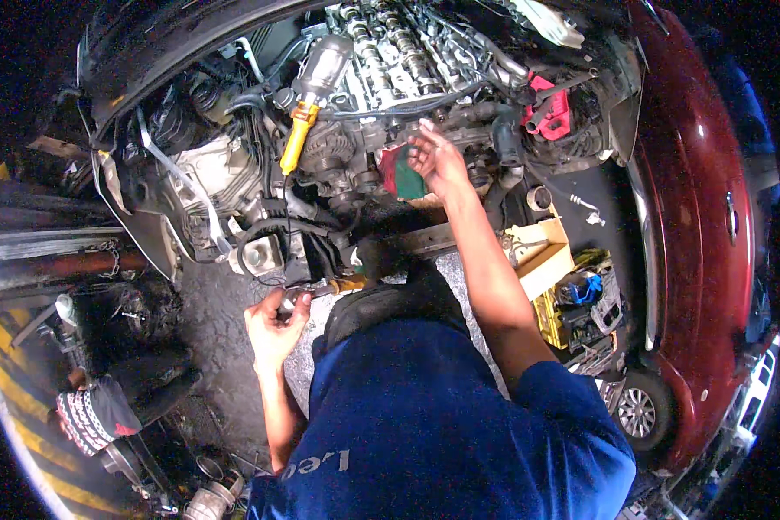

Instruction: The person uses a ratchet and socket to loosen and remove bolts from the engine block, occasionally moving a work light to illuminate the area.

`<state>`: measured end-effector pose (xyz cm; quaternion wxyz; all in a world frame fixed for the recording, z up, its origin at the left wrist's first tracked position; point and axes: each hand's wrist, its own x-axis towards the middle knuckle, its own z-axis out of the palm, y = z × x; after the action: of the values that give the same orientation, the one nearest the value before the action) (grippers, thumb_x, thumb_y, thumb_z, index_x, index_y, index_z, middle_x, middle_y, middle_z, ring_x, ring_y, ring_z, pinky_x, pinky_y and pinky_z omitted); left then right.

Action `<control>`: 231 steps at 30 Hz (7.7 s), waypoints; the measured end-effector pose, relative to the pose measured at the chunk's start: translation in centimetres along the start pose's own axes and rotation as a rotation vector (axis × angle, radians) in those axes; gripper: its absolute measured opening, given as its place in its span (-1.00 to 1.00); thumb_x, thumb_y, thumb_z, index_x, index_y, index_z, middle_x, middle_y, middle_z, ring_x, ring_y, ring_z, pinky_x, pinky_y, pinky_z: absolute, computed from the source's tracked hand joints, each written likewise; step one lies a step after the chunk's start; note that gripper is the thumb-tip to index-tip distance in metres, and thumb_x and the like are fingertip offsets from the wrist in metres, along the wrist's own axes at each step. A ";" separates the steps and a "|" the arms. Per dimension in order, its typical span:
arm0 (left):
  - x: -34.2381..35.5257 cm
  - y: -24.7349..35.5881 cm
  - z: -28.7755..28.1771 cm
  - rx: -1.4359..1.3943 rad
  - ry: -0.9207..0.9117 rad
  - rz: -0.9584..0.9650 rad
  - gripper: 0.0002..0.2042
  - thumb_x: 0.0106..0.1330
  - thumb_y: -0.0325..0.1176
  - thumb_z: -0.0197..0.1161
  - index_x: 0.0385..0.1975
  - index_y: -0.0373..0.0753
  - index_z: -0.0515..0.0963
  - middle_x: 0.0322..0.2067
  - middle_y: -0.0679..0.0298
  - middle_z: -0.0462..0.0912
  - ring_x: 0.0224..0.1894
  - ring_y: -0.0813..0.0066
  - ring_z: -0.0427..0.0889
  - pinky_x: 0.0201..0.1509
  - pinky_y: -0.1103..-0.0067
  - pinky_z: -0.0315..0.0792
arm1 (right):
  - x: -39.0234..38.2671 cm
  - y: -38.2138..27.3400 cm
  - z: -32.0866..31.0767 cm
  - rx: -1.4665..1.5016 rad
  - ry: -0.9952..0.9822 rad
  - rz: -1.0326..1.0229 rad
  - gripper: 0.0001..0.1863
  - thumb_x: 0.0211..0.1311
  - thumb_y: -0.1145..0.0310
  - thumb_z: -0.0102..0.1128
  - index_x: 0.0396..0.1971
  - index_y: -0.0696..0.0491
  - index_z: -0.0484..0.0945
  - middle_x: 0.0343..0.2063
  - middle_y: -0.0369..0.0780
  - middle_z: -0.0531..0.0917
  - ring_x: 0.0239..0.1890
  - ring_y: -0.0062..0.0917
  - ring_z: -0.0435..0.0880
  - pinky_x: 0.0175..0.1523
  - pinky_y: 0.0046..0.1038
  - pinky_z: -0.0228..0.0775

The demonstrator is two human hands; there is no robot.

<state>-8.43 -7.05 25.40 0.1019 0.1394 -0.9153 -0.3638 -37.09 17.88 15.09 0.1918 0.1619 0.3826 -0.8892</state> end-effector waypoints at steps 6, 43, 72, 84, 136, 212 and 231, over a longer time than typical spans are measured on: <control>0.6 2.0 0.6 0.009 0.036 -0.063 -0.65 0.09 -0.29 0.43 -0.72 -0.26 0.38 -0.83 0.36 0.37 -0.75 0.76 0.23 -0.69 0.64 0.14 | 1.1 0.8 0.3 0.114 -0.055 -0.022 -0.71 0.27 0.24 0.20 -0.04 -0.20 0.40 -0.42 -0.32 0.55 -0.44 -0.57 0.49 -0.33 -0.48 0.37; -14.2 -0.9 1.3 -0.006 0.318 -0.312 -0.67 0.20 -0.27 0.36 -0.65 -0.31 0.40 -0.78 0.44 0.31 -0.68 0.74 0.16 -0.64 0.62 0.06 | -4.3 8.1 -10.0 -1.161 -0.259 -0.030 -0.66 0.30 0.10 0.06 -0.36 0.08 0.63 -0.61 -0.27 0.61 -0.54 -0.54 0.54 -0.40 -0.43 0.38; -13.6 2.2 1.7 -0.018 0.050 -0.115 -0.63 0.43 -0.11 -0.01 -0.47 -0.29 0.53 -0.66 0.00 0.54 -0.60 0.13 0.59 -0.52 0.33 0.36 | -25.8 10.5 -0.6 -1.251 -1.098 -0.237 -0.31 0.23 -0.10 0.15 0.19 0.09 0.36 0.09 -0.11 0.53 0.17 -0.27 0.47 0.27 -0.29 0.27; -0.6 6.3 5.5 -0.202 -0.084 0.034 -0.77 0.34 -0.24 0.17 -0.38 -0.32 0.52 -0.61 0.10 0.54 -0.58 0.37 0.53 -0.46 0.47 0.38 | -23.6 4.2 -1.6 -1.282 -0.574 -0.394 -0.60 0.11 0.18 0.37 -0.10 0.01 0.51 -0.24 -0.20 0.63 -0.17 -0.40 0.63 -0.05 -0.37 0.46; 25.5 -2.3 13.2 0.187 0.302 0.195 -0.33 0.20 -0.11 0.31 0.24 -0.28 0.22 0.03 -0.16 0.45 0.08 -0.12 0.43 0.16 0.21 0.31 | -17.0 -4.0 -12.6 -1.322 -0.059 -0.380 -0.69 0.11 0.29 0.39 -0.21 0.07 0.53 -0.38 -0.20 0.67 -0.32 -0.52 0.66 -0.18 -0.46 0.47; 45.4 8.3 25.8 -0.640 -0.100 -0.050 -0.37 0.35 0.13 -0.07 0.03 -0.42 0.46 -0.07 -0.08 0.57 0.04 0.16 0.52 0.17 0.46 0.29 | 20.0 -17.7 14.3 -1.825 -0.676 -0.132 -0.52 0.37 0.03 -0.08 -0.09 0.21 0.44 -0.48 -0.20 0.60 -0.56 -0.49 0.59 -0.41 -0.44 0.48; 44.2 12.2 25.8 -0.870 0.004 -0.203 -0.42 0.36 0.17 -0.04 -0.36 -0.36 0.53 -0.47 0.24 0.54 -0.36 0.48 0.40 -0.15 0.51 0.28 | 16.6 -20.2 7.1 -2.246 -0.232 -1.078 -0.71 0.15 0.13 0.19 -0.37 0.08 0.55 -0.54 -0.02 0.66 -0.46 -0.17 0.69 -0.33 -0.20 0.57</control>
<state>-59.60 3.38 19.23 0.1163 0.1735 -0.6584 -0.7231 -62.02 21.81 25.01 -0.1316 -0.3474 0.9273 -0.0462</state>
